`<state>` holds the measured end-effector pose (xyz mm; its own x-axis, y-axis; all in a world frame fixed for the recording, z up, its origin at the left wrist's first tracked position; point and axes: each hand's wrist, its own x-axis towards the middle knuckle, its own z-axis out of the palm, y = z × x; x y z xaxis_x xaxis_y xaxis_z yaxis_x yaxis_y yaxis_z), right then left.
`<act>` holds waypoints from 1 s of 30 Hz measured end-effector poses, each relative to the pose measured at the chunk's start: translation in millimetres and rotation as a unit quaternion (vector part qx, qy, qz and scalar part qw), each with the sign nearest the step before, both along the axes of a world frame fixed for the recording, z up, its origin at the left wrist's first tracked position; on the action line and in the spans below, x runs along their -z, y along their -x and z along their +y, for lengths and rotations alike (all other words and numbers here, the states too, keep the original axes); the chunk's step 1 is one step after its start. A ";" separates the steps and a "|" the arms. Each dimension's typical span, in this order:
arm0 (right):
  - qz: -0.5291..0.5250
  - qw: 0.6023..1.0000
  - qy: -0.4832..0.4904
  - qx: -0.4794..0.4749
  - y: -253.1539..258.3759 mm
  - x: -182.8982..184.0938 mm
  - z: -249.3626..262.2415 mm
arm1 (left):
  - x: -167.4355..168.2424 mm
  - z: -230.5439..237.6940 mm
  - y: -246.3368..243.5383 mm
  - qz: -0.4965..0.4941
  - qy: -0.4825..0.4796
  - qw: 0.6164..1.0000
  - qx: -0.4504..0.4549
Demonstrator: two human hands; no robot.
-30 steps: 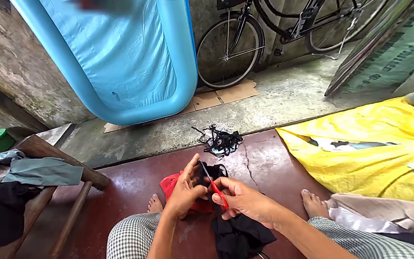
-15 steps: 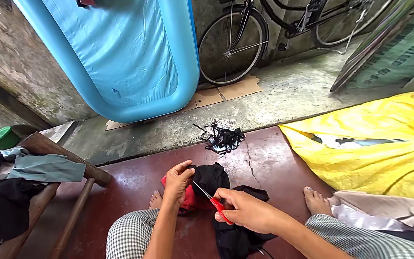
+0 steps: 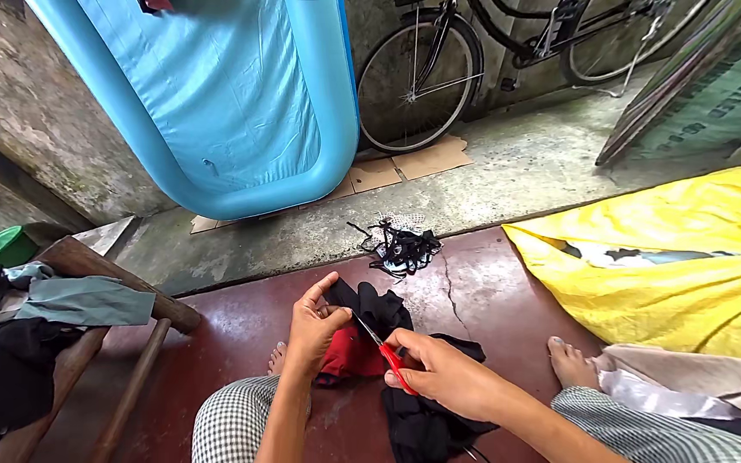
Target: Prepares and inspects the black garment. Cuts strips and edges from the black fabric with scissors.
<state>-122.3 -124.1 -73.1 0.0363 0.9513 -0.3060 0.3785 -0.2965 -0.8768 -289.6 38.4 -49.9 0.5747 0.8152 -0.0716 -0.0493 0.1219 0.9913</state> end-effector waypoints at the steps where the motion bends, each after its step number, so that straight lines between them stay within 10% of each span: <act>1: 0.001 1.000 0.000 0.002 0.3 -0.1 0.4 | 0.1 0.4 0.6 0.007 0.002 1.000 0.009; 14: 0.263 0.963 -0.015 -0.048 0.8 -1.6 2.7 | -0.5 -3.6 -0.3 -0.024 -0.053 0.996 0.060; 30: 0.279 0.959 -0.031 -0.038 -0.9 -3.0 4.0 | -1.1 -8.3 -0.2 -0.019 -0.107 0.989 0.100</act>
